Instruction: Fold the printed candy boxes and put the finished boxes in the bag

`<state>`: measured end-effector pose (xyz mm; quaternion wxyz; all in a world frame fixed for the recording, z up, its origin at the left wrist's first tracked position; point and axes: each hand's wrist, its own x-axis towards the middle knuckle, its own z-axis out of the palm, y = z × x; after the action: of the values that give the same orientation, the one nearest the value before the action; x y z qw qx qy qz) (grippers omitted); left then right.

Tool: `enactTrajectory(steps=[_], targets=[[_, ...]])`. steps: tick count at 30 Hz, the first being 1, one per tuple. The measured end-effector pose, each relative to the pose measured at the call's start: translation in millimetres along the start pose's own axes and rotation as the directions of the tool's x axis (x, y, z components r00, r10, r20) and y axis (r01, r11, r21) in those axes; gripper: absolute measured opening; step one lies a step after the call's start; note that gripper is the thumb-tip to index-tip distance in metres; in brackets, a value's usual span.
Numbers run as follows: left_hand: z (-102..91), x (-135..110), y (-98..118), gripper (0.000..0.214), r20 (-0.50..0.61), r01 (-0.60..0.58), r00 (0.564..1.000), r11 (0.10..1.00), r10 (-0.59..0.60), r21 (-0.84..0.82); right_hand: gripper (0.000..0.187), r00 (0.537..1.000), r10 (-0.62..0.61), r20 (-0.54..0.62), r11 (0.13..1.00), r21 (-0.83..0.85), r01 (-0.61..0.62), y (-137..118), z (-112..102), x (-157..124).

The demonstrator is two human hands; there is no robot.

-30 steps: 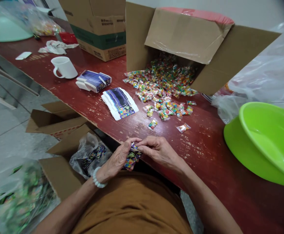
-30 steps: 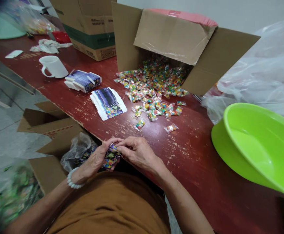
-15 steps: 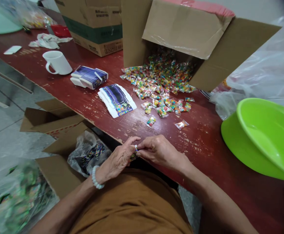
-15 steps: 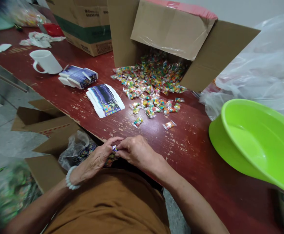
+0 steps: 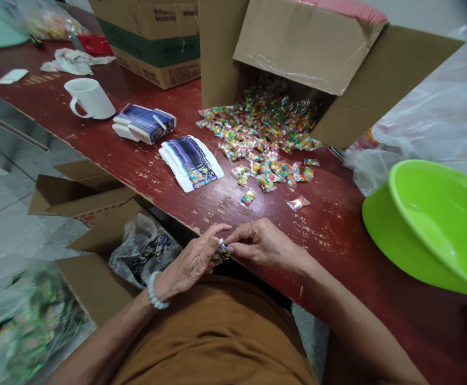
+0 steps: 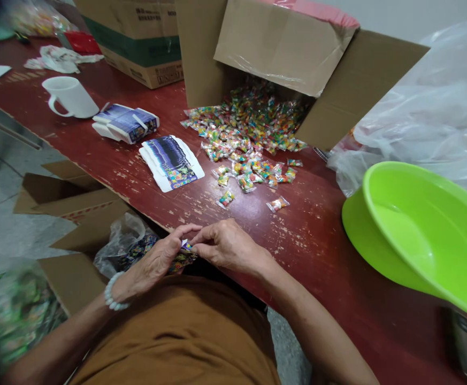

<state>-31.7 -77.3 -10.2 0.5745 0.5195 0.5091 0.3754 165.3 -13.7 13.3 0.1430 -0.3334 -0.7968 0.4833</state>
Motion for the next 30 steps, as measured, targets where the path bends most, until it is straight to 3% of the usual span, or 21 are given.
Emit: enactTrajectory(steps=[7,13,21,30], targets=[[-2.8,-0.9,2.0,0.052,0.050,-0.030,0.998,0.995,0.025,0.096,0.017,0.999,0.027,0.039,0.998,0.048,-0.029,2.4,-2.2,1.4],[-2.3,0.2,1.4,0.044,0.058,-0.033,0.998,0.999,0.030,0.039,0.018,0.997,0.061,0.054,0.991,0.113,-0.066,6.6,-2.0,-0.3],[-0.2,0.2,-0.8,0.050,0.041,0.030,0.999,0.998,-0.032,0.047,0.016,0.999,0.028,0.044,0.999,0.039,-0.030,6.2,-2.1,1.4],[1.2,0.0,-4.1,0.055,0.070,-0.027,0.997,0.979,0.013,0.203,0.013,0.999,0.012,0.037,1.000,0.002,-0.012,6.6,-1.0,-0.1]])
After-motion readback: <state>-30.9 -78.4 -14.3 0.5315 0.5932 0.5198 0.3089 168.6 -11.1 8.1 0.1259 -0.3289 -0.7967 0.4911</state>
